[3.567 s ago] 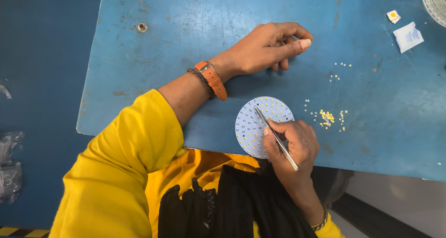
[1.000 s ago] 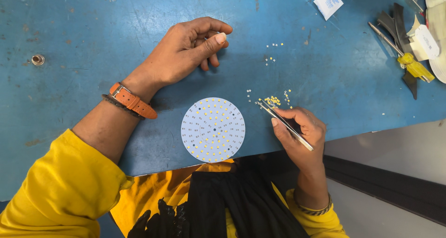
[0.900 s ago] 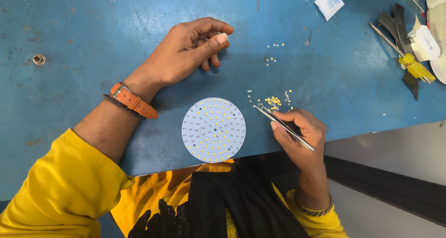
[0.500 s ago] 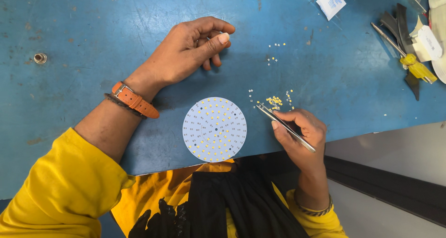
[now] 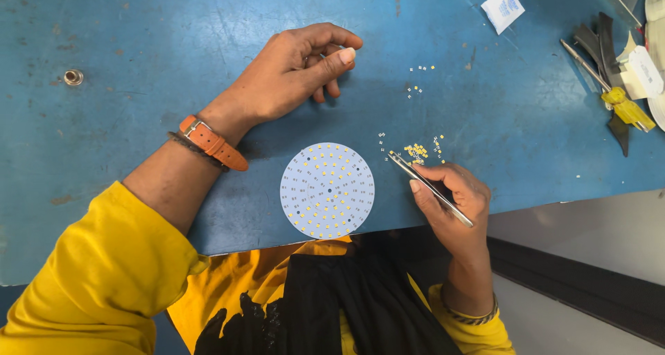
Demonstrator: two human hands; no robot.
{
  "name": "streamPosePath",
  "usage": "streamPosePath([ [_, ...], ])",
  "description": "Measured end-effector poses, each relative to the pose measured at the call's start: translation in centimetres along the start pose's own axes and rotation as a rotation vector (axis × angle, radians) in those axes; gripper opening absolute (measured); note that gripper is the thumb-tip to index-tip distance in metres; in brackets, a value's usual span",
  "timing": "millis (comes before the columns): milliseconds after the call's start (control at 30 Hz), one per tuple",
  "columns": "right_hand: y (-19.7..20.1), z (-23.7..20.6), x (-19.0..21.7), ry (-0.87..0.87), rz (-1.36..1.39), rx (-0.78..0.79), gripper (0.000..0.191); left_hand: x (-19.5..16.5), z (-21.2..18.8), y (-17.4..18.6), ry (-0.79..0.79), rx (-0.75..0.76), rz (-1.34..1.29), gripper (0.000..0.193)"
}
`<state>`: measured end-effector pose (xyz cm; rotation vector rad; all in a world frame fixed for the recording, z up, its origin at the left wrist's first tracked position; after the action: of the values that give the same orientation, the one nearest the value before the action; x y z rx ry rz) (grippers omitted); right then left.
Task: The person uses tweezers to pick up small yellow LED components from a blue table and places them into designated spots on a circular LED board. The task is performed one at a time with steady hand movements.
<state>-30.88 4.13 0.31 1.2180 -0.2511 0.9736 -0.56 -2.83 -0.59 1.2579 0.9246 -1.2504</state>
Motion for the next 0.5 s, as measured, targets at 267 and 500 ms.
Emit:
streamPosePath([
  [267, -0.06, -0.32, 0.26, 0.03, 0.041, 0.003, 0.019, 0.07, 0.04, -0.06, -0.012, 0.002, 0.003, 0.046],
  [500, 0.01, -0.29, 0.28, 0.044, 0.047, 0.017, 0.02, 0.03, 0.06, -0.13, -0.004, -0.005, 0.034, 0.046],
])
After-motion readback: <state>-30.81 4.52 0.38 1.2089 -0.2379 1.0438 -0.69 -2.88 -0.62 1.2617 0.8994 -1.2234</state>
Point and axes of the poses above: each hand's wrist, its own z-axis towards the middle knuckle, its own y-axis out of the back of the hand, x = y × z, the point moved 2 cm from there along z, towards the middle knuckle, and after that the axes turned 5 degrees about -x, right-handed, at the moved point
